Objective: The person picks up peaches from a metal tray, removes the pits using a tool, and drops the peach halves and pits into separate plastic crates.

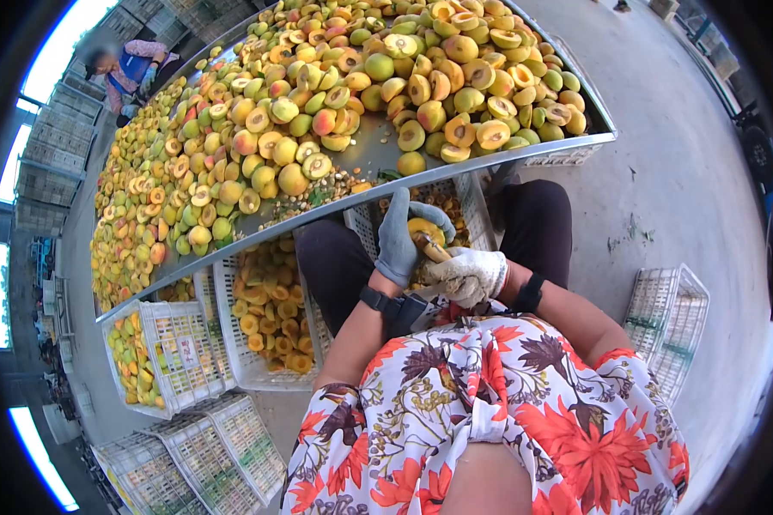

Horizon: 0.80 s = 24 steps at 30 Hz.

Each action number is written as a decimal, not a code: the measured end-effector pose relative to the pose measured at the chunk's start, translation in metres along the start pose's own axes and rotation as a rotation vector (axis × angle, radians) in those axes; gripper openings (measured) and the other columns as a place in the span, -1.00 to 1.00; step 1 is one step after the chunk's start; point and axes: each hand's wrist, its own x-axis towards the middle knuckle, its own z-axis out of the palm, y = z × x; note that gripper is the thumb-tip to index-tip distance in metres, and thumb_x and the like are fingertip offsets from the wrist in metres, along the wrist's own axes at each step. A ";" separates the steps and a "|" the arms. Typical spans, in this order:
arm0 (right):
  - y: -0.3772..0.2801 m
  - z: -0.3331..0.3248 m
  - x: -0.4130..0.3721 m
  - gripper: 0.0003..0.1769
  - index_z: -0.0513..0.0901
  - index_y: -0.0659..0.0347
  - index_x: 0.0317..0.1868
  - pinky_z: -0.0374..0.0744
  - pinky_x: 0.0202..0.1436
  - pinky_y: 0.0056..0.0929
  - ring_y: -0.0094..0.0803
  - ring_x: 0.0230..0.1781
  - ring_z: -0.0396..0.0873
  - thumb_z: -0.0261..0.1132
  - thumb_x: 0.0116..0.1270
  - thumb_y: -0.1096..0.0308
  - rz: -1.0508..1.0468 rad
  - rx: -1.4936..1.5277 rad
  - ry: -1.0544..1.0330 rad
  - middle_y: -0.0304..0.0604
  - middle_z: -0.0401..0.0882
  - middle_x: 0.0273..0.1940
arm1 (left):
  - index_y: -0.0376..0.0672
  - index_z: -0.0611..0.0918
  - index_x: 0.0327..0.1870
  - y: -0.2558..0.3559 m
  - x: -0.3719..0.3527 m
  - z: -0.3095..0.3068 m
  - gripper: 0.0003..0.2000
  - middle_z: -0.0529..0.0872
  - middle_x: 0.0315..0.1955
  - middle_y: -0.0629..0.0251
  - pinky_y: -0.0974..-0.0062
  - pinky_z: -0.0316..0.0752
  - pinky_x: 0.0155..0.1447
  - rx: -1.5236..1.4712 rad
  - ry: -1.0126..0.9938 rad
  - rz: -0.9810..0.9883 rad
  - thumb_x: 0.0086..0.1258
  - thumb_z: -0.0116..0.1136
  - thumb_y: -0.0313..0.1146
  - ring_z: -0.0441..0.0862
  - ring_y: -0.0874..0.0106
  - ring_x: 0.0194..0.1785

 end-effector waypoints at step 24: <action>-0.027 -0.023 0.016 -0.63 0.62 0.29 -0.04 0.63 -0.05 -0.02 0.10 -0.13 0.69 0.27 0.24 0.21 -0.106 -1.647 0.777 0.21 0.70 -0.21 | -0.32 0.64 -0.10 0.112 -0.076 -0.074 -0.80 0.71 -0.14 0.08 0.39 0.58 0.05 0.794 0.848 0.819 0.53 0.00 -0.39 0.66 0.34 -0.11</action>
